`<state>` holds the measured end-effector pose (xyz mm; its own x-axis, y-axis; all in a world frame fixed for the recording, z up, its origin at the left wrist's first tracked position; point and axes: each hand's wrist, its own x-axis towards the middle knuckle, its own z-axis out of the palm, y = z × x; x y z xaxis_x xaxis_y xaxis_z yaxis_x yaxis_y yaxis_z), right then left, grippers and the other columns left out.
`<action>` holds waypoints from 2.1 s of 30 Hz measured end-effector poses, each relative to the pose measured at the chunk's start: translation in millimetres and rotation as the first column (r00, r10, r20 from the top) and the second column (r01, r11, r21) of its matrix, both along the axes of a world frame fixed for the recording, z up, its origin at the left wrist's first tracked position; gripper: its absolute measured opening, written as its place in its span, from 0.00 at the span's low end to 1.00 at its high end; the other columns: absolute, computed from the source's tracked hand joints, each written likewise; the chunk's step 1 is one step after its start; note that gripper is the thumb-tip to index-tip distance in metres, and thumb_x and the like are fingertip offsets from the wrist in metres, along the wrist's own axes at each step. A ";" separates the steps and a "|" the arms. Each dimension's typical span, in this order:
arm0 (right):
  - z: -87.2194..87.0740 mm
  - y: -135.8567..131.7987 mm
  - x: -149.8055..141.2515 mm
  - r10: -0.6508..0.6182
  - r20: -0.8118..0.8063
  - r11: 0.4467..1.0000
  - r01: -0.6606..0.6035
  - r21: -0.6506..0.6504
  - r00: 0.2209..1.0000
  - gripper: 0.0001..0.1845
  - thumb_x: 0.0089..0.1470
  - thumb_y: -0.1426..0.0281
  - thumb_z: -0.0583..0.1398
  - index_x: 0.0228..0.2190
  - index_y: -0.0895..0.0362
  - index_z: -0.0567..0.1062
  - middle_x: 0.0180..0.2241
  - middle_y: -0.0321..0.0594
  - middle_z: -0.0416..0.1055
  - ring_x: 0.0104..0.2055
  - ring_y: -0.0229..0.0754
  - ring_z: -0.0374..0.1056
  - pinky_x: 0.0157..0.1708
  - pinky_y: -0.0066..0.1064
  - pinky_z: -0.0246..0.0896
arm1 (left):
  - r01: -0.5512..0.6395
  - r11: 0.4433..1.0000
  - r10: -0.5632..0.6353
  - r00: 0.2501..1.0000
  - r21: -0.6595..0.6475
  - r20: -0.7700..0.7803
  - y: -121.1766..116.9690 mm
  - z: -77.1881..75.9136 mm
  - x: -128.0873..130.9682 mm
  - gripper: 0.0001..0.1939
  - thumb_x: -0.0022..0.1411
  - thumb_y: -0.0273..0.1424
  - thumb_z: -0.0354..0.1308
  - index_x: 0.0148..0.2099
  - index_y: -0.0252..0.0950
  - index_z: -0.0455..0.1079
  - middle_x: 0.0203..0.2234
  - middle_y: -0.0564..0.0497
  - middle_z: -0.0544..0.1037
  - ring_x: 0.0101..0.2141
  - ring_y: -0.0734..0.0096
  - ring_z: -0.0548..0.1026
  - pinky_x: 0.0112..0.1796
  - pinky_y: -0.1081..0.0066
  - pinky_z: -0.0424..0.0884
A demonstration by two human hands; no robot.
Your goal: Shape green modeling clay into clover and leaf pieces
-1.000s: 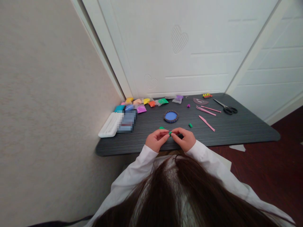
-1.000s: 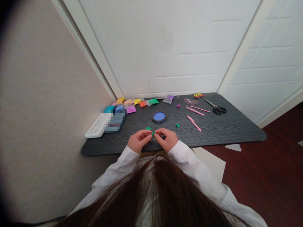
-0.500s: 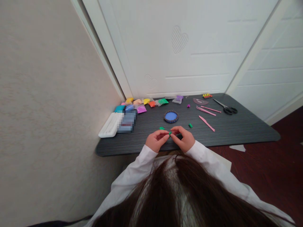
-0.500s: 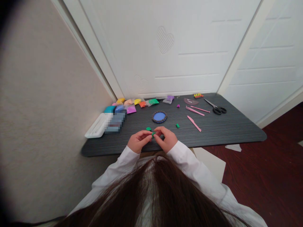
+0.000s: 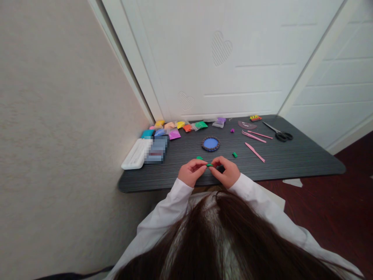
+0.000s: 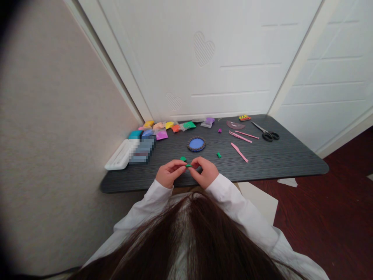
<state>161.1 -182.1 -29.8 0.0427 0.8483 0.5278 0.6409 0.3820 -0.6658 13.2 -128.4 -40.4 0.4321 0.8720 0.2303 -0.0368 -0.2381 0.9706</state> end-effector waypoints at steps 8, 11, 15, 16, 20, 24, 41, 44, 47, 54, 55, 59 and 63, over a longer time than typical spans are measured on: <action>-1.6 0.8 0.5 0.001 0.011 1.000 -0.001 -0.014 1.000 0.04 0.45 0.69 0.56 0.26 0.57 0.68 0.24 0.36 0.67 0.28 0.36 0.63 0.30 0.27 0.58 | 0.006 0.999 -0.003 0.998 0.049 -0.063 0.4 0.8 -1.8 0.09 0.48 0.33 0.57 0.32 0.34 0.72 0.28 0.50 0.73 0.30 0.73 0.70 0.34 0.73 0.66; -0.6 0.2 0.5 0.003 0.008 1.000 -0.002 -0.019 1.000 0.05 0.45 0.68 0.56 0.26 0.57 0.68 0.24 0.36 0.67 0.28 0.35 0.63 0.30 0.27 0.58 | 0.011 1.000 -0.010 0.998 0.026 -0.062 -0.4 2.2 -1.5 0.12 0.51 0.34 0.54 0.36 0.34 0.71 0.28 0.50 0.75 0.27 0.74 0.71 0.32 0.73 0.67; 1.0 -0.3 0.8 -0.004 0.000 1.000 0.004 -0.020 1.000 0.05 0.46 0.67 0.56 0.26 0.57 0.67 0.24 0.35 0.67 0.27 0.35 0.63 0.30 0.27 0.58 | 0.034 0.999 -0.032 0.996 0.020 -0.080 -1.6 4.5 -1.6 0.13 0.53 0.35 0.52 0.39 0.35 0.71 0.32 0.50 0.75 0.27 0.75 0.71 0.33 0.73 0.67; 1.0 -0.1 1.0 -0.008 -0.003 1.000 0.008 -0.019 1.000 0.05 0.46 0.67 0.56 0.26 0.57 0.67 0.24 0.36 0.67 0.27 0.35 0.63 0.30 0.27 0.58 | 0.043 0.999 -0.041 0.995 0.020 -0.089 -1.8 4.9 -1.8 0.13 0.53 0.35 0.52 0.38 0.35 0.71 0.32 0.50 0.76 0.27 0.75 0.71 0.33 0.73 0.67; 0.1 0.9 1.0 -0.016 -0.010 1.000 0.015 -0.014 1.000 0.05 0.45 0.68 0.56 0.25 0.57 0.67 0.24 0.36 0.66 0.27 0.35 0.62 0.30 0.27 0.58 | 0.067 0.998 -0.065 0.992 0.018 -0.106 -1.4 4.9 -2.5 0.13 0.53 0.35 0.51 0.38 0.35 0.72 0.33 0.49 0.76 0.29 0.74 0.72 0.34 0.73 0.68; -0.7 0.7 0.8 -0.013 -0.014 1.000 0.013 -0.011 1.000 0.05 0.45 0.68 0.56 0.25 0.57 0.66 0.23 0.36 0.66 0.27 0.35 0.62 0.29 0.27 0.58 | 0.078 0.997 -0.075 0.991 0.021 -0.112 0.2 3.8 -3.4 0.13 0.53 0.33 0.52 0.39 0.34 0.71 0.33 0.49 0.76 0.31 0.72 0.72 0.35 0.73 0.67; -2.6 1.2 1.1 0.026 -0.073 1.000 -0.027 -0.003 0.997 0.10 0.44 0.68 0.57 0.32 0.56 0.65 0.28 0.37 0.66 0.30 0.36 0.63 0.32 0.30 0.60 | 0.145 0.989 -0.144 0.987 0.007 -0.068 3.5 -1.7 -3.8 0.11 0.50 0.31 0.54 0.37 0.34 0.70 0.32 0.49 0.76 0.34 0.69 0.72 0.38 0.70 0.66; -1.2 0.7 0.7 0.023 -0.080 1.000 -0.023 -0.001 0.996 0.09 0.44 0.68 0.57 0.31 0.56 0.66 0.28 0.37 0.66 0.30 0.36 0.63 0.32 0.30 0.60 | 0.147 0.989 -0.147 0.988 0.005 -0.054 3.8 -2.6 -3.6 0.11 0.51 0.31 0.54 0.37 0.34 0.70 0.32 0.49 0.76 0.34 0.69 0.72 0.39 0.70 0.66; -0.2 0.5 0.8 0.023 -0.095 1.000 -0.023 0.000 0.995 0.10 0.44 0.68 0.57 0.32 0.56 0.66 0.28 0.37 0.66 0.30 0.36 0.63 0.32 0.30 0.60 | 0.158 0.987 -0.157 0.987 0.008 -0.040 2.7 -1.8 -2.5 0.12 0.50 0.30 0.54 0.39 0.34 0.70 0.34 0.48 0.76 0.36 0.69 0.72 0.40 0.69 0.66; -2.0 2.4 1.9 0.049 -0.121 0.999 -0.049 -0.004 0.991 0.11 0.44 0.68 0.56 0.34 0.56 0.65 0.28 0.37 0.66 0.30 0.36 0.63 0.33 0.30 0.61 | 0.169 0.985 -0.167 0.985 0.035 -0.043 1.6 -0.5 -0.7 0.14 0.49 0.29 0.56 0.41 0.35 0.70 0.38 0.48 0.74 0.39 0.68 0.71 0.43 0.69 0.65; -2.1 2.6 2.0 0.052 -0.122 0.999 -0.053 -0.005 0.991 0.11 0.44 0.68 0.57 0.33 0.56 0.65 0.28 0.37 0.66 0.30 0.36 0.63 0.33 0.30 0.61 | 0.169 0.985 -0.167 0.985 0.040 -0.046 1.8 -0.9 -0.8 0.14 0.49 0.29 0.56 0.41 0.35 0.70 0.38 0.48 0.74 0.39 0.68 0.71 0.43 0.69 0.65; -1.9 2.5 2.4 0.058 -0.122 0.998 -0.059 -0.010 0.991 0.11 0.44 0.68 0.57 0.33 0.56 0.65 0.29 0.37 0.66 0.31 0.36 0.63 0.33 0.31 0.61 | 0.168 0.985 -0.165 0.984 0.046 -0.063 2.7 -1.2 -1.7 0.14 0.48 0.30 0.57 0.40 0.35 0.70 0.36 0.48 0.74 0.38 0.68 0.71 0.42 0.69 0.65; -1.9 2.2 2.8 0.061 -0.118 0.998 -0.062 -0.012 0.991 0.11 0.44 0.68 0.57 0.33 0.56 0.66 0.29 0.37 0.66 0.31 0.36 0.63 0.33 0.31 0.61 | 0.160 0.986 -0.156 0.985 0.044 -0.075 2.1 0.6 -2.0 0.14 0.47 0.30 0.57 0.39 0.35 0.71 0.35 0.48 0.75 0.37 0.68 0.71 0.41 0.69 0.65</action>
